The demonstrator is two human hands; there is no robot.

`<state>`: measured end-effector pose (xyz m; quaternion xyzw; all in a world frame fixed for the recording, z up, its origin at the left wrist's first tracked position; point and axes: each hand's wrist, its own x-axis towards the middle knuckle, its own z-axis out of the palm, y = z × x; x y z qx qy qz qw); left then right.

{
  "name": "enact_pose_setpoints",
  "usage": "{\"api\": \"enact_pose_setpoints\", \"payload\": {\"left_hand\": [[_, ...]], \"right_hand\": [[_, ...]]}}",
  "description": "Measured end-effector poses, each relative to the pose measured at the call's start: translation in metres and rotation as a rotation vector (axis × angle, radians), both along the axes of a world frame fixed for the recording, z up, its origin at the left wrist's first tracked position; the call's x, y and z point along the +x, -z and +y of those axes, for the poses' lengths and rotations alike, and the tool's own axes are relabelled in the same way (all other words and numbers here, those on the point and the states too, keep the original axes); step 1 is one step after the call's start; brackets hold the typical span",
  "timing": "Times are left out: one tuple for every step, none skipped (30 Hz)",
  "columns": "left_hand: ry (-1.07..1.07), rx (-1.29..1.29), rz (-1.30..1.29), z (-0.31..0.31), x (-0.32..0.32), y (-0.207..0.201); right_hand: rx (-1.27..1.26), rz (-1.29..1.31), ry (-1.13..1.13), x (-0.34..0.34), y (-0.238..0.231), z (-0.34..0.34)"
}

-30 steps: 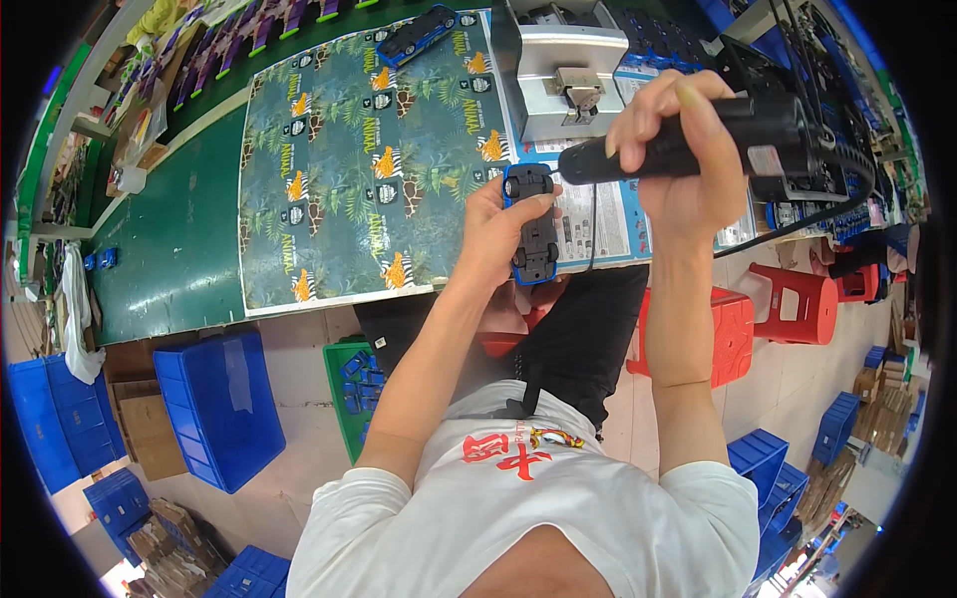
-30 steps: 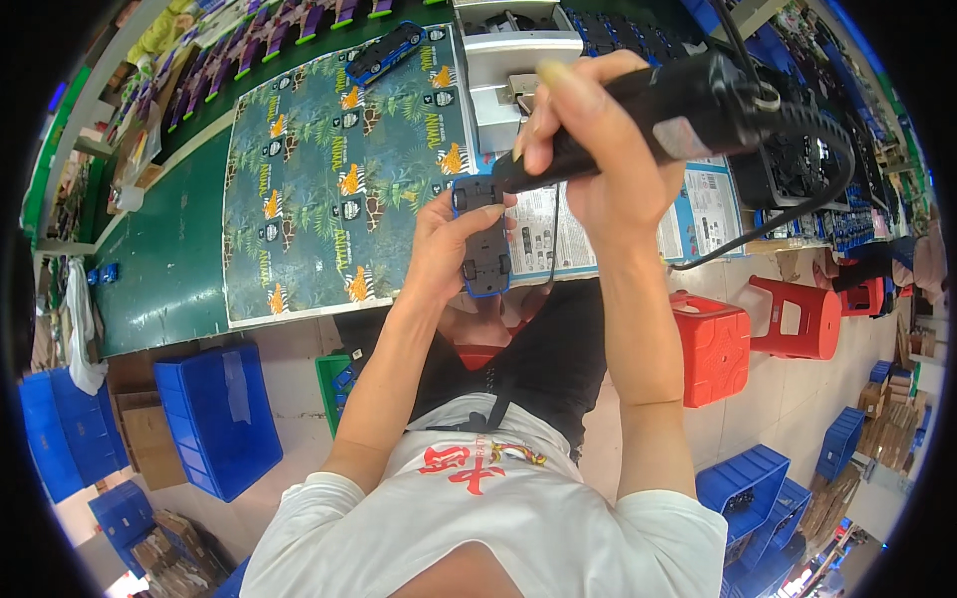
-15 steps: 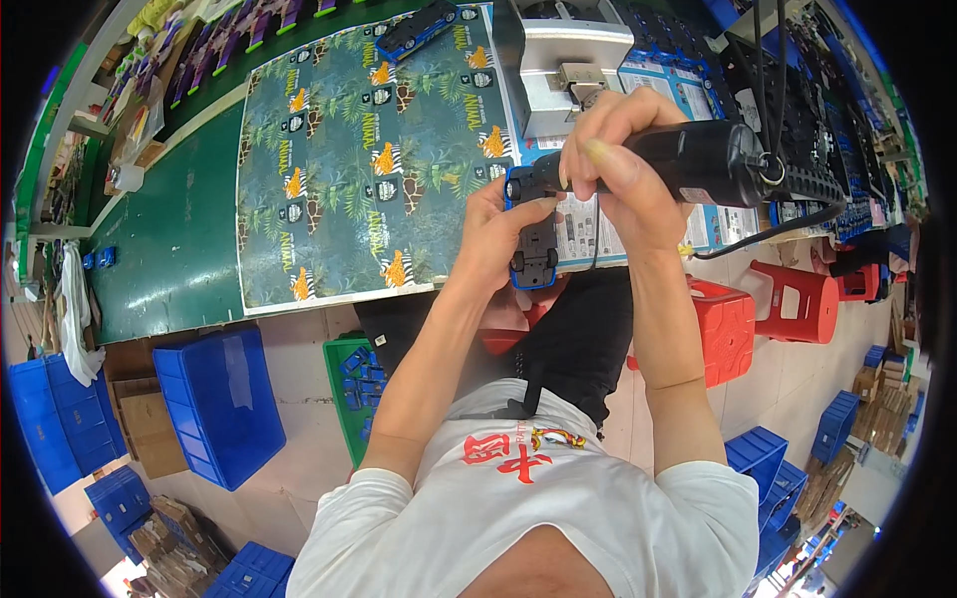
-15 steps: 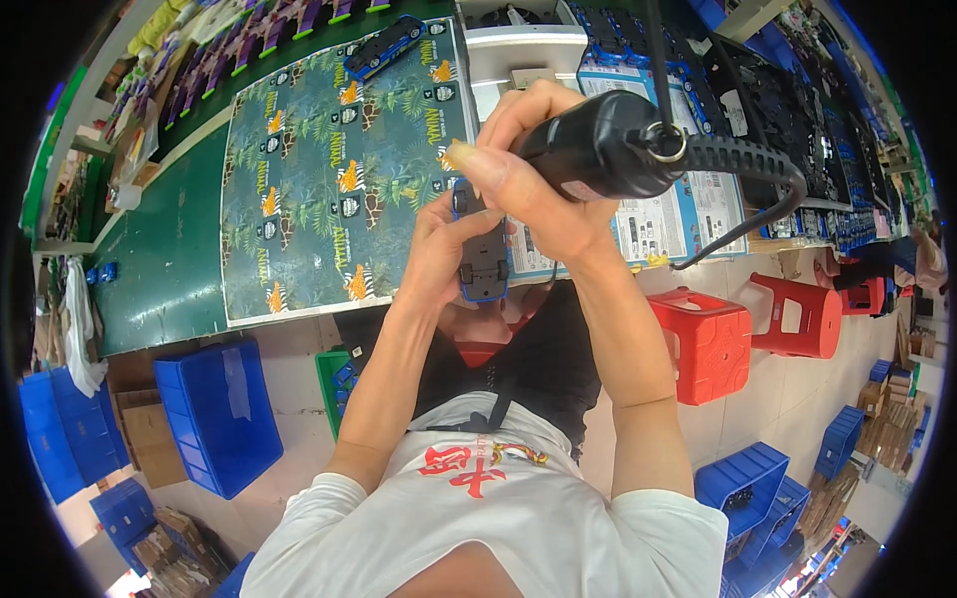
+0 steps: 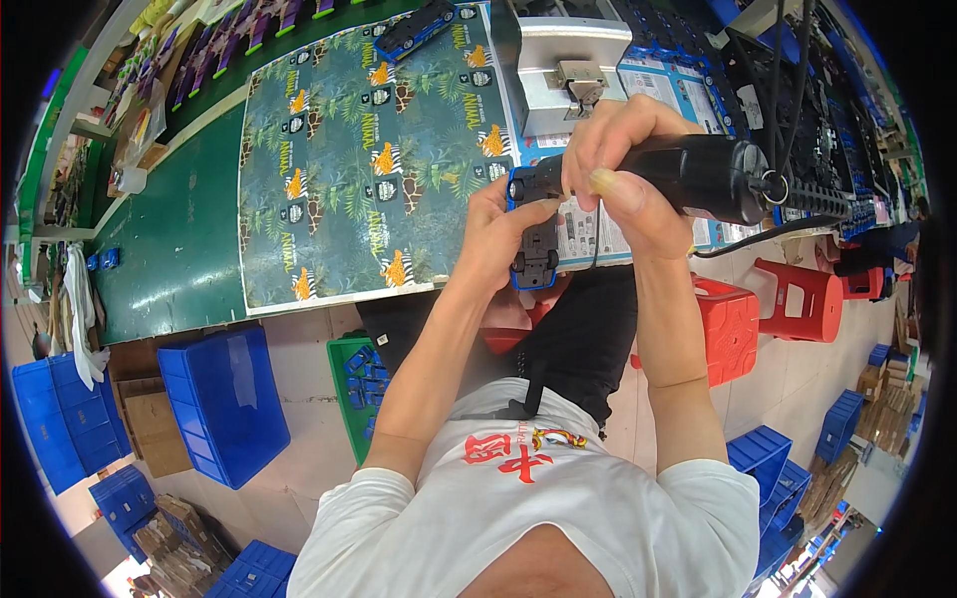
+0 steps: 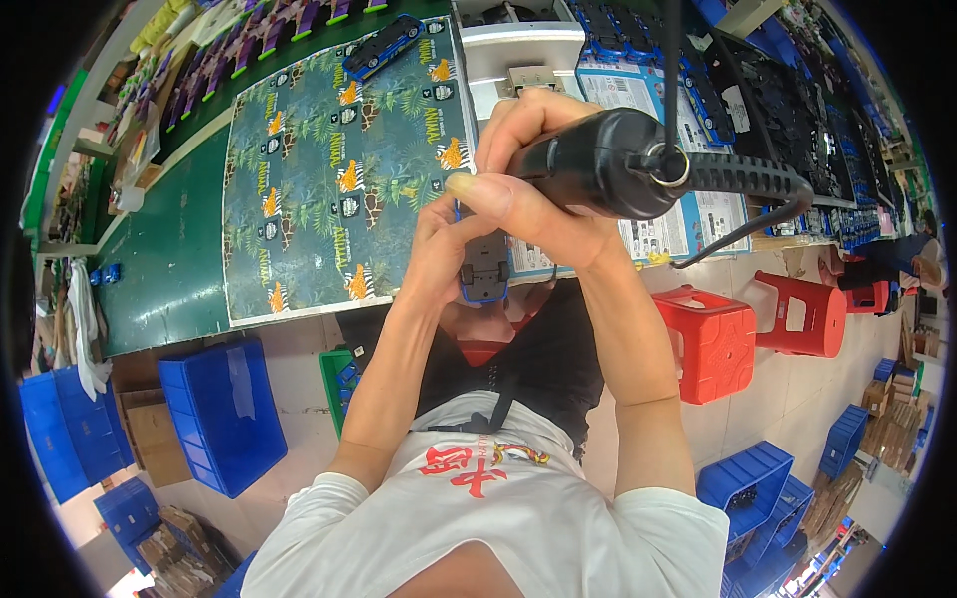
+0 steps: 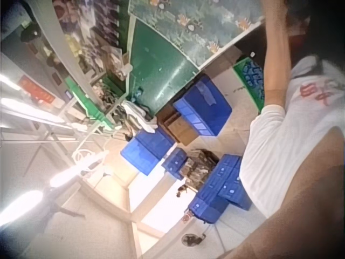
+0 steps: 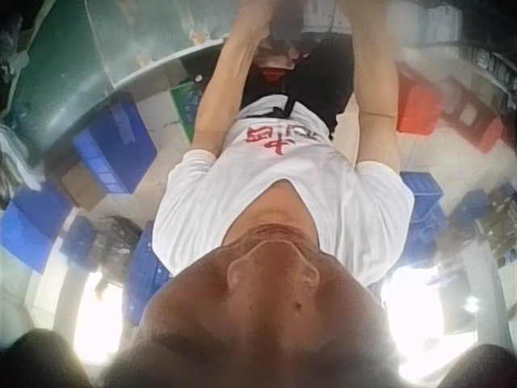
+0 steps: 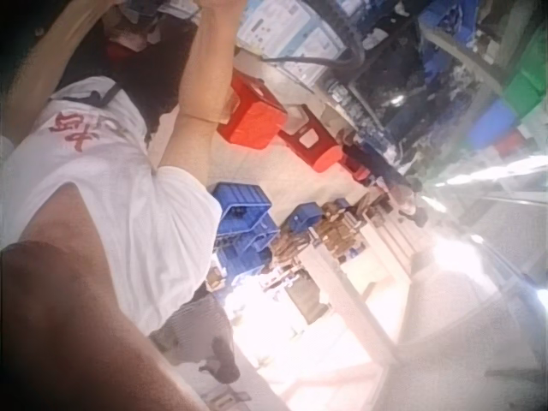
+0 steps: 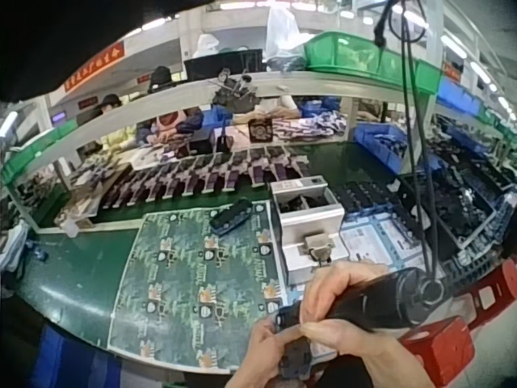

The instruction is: Assembling toy cars using an electric screwdriver.

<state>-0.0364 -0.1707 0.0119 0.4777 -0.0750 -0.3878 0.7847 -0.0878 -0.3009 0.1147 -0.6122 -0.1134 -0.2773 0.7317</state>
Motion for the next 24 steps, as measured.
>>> {"api": "enact_pose_setpoints", "payload": {"left_hand": [[0.005,0.004,-0.004,0.000,0.000,0.000],[0.009,0.008,-0.009,-0.001,0.001,0.000],[0.011,0.008,-0.012,-0.001,0.001,-0.001],[0.010,0.016,-0.011,0.000,0.002,-0.001],[0.010,0.024,-0.011,0.000,0.002,-0.002],[0.011,0.024,-0.014,0.001,0.003,-0.001],[0.022,0.015,-0.023,0.001,0.003,0.001],[0.032,0.006,-0.033,0.001,0.003,0.003],[0.033,0.005,-0.036,0.001,0.004,0.004],[0.033,-0.003,-0.018,0.001,0.004,0.005],[0.034,-0.012,0.000,0.001,0.004,0.004],[0.035,-0.014,-0.004,0.001,0.004,0.003],[0.032,-0.001,0.007,0.001,0.003,0.002],[0.029,0.013,0.019,0.000,0.004,0.000],[0.025,0.011,0.015,-0.001,0.005,0.000],[-0.022,-0.006,0.074,-0.001,0.006,0.000],[-0.069,-0.024,0.134,-0.002,0.007,0.000],[-0.106,-0.056,0.194,-0.001,0.010,-0.003],[-0.109,-0.105,0.270,0.000,0.014,0.000],[-0.112,-0.153,0.346,0.002,0.019,0.005],[-0.097,-0.172,0.391,0.003,0.024,0.010],[-0.094,-0.171,0.388,0.005,0.026,0.012],[-0.111,-0.213,0.438,0.006,0.026,0.013],[-0.136,-0.256,0.492,0.009,0.027,0.014]], "right_hand": [[-0.006,0.000,0.002,0.000,0.001,-0.002],[-0.012,0.001,0.005,-0.001,0.001,-0.002],[-0.012,-0.002,0.006,-0.001,0.003,-0.002],[0.009,-0.015,0.002,0.000,0.004,-0.001],[0.030,-0.028,-0.003,0.000,0.004,-0.001],[0.030,-0.031,-0.003,0.000,0.004,-0.002],[0.017,-0.031,-0.009,0.000,0.003,-0.004],[0.003,-0.030,-0.015,0.000,0.003,-0.005],[0.002,-0.034,-0.014,0.000,0.003,-0.006],[0.003,-0.037,-0.015,0.001,0.003,-0.006],[0.003,-0.041,-0.017,0.001,0.003,-0.007],[0.001,-0.045,-0.016,0.002,0.001,-0.008],[-0.023,-0.053,-0.036,0.002,0.000,-0.010],[-0.047,-0.061,-0.058,0.002,-0.002,-0.013],[-0.003,-0.106,-0.113,0.004,-0.004,-0.016],[0.041,-0.151,-0.168,0.007,-0.008,-0.021],[0.055,-0.231,-0.203,0.012,-0.013,-0.034],[0.023,-0.334,-0.175,0.016,-0.024,-0.043],[0.039,-0.379,-0.121,0.019,-0.032,-0.053],[-0.091,-0.393,-0.041,0.025,-0.030,-0.073],[-0.157,-0.366,0.113,0.030,-0.032,-0.079],[-0.067,-0.297,0.178,0.040,-0.035,-0.077],[-0.024,-0.270,0.241,0.045,-0.035,-0.068],[0.019,-0.240,0.296,0.051,-0.035,-0.058]]}}
